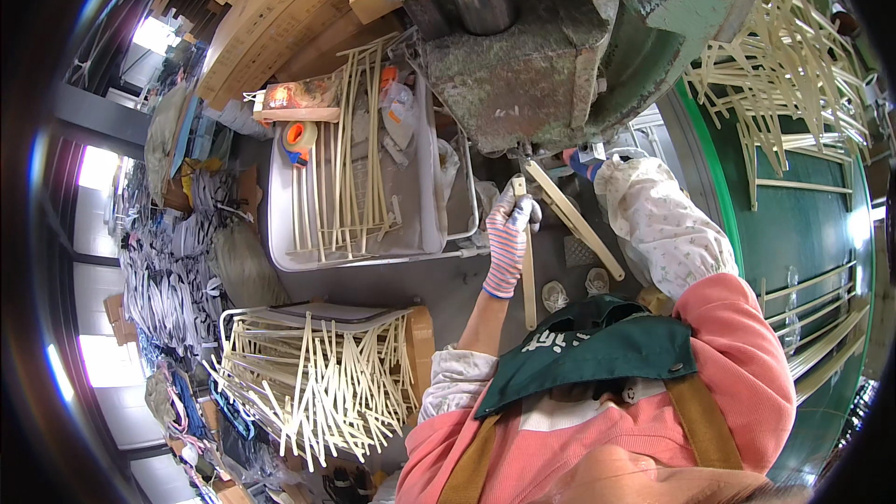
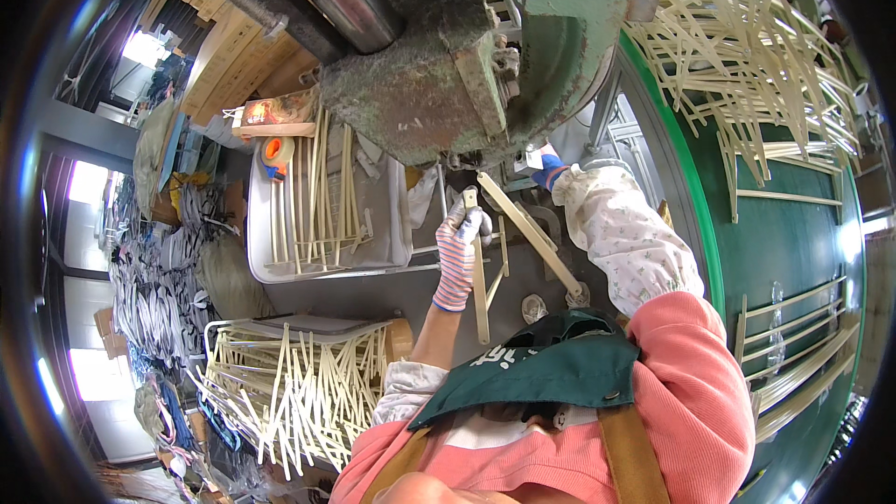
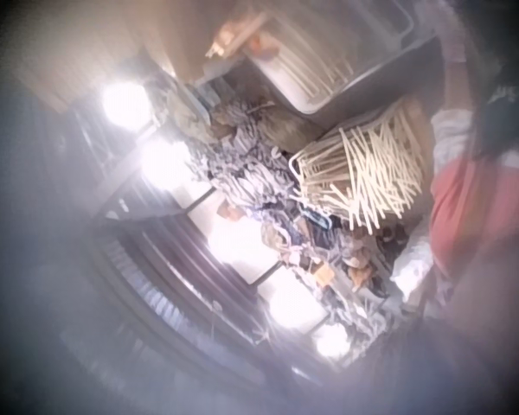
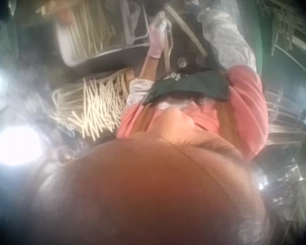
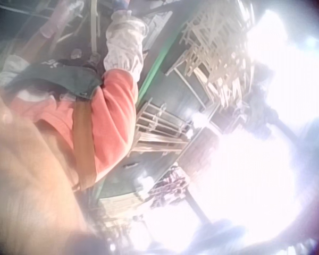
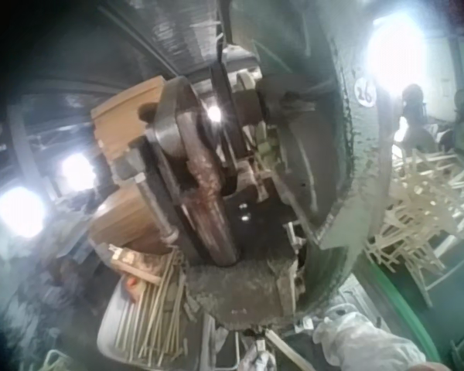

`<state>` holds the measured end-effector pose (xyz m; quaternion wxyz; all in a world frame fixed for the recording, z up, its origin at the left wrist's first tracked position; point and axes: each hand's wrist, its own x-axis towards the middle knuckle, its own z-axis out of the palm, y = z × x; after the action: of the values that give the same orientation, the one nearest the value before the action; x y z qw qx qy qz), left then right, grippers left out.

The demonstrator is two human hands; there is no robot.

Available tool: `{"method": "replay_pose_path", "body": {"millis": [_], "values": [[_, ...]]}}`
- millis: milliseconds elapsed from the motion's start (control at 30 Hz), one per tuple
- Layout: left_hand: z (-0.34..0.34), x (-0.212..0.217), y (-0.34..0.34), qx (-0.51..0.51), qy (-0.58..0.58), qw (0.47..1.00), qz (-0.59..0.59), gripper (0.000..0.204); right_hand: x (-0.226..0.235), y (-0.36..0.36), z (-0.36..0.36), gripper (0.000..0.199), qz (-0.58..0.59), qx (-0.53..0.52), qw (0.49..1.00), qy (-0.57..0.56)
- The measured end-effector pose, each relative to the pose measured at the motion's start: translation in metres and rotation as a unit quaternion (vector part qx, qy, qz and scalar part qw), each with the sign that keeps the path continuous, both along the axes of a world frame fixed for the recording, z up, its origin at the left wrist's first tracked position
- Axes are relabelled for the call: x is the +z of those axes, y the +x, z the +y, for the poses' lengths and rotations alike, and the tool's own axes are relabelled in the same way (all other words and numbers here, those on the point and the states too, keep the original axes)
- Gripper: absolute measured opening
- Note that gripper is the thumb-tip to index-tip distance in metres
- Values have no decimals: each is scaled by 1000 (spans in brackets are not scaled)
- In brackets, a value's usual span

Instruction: The person repeatedly picks up thin wooden sticks from a green conveyor belt, inserts them into a press machine to form rectangular frames, and places the finished frames onto a nearby pile. The process is continuous and repetitive.

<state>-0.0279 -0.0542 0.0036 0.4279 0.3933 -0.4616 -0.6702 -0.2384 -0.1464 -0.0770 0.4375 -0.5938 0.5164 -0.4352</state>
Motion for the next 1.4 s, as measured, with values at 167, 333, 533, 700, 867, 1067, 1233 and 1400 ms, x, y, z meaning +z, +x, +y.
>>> {"method": "replay_pose_path", "body": {"millis": [167, 333, 533, 700, 867, 1067, 1233, 1400], "values": [[-10, 4, 9, 2, 32, 998, 63, 35, -8, 1, 11, 17, -124, 14, 992, 9], [-19, 10, 8, -6, 4, 1000, 2, 28, 14, 8, 28, 17, -205, 44, 978, 21], [-23, 20, 6, -21, -35, 999, -3, 27, 48, 26, 31, 22, 115, -7, 991, -71], [-25, 28, 3, -19, -24, 999, -39, 16, 67, 21, 69, 52, 96, -17, 995, 9], [-29, 31, -1, -68, -21, 997, -1, 12, 78, 33, 108, 69, 335, -8, 937, -96], [-33, 27, -6, -74, -24, 996, -49, 12, 89, 44, 106, 65, 121, -17, 987, 101], [-40, 17, -7, -63, -196, 967, -150, 31, 102, 40, 101, 60, 164, 31, 981, -100], [-44, 14, 7, -125, -243, 949, -158, 39, 104, 35, 90, 63, 166, 83, 965, 187]]}}
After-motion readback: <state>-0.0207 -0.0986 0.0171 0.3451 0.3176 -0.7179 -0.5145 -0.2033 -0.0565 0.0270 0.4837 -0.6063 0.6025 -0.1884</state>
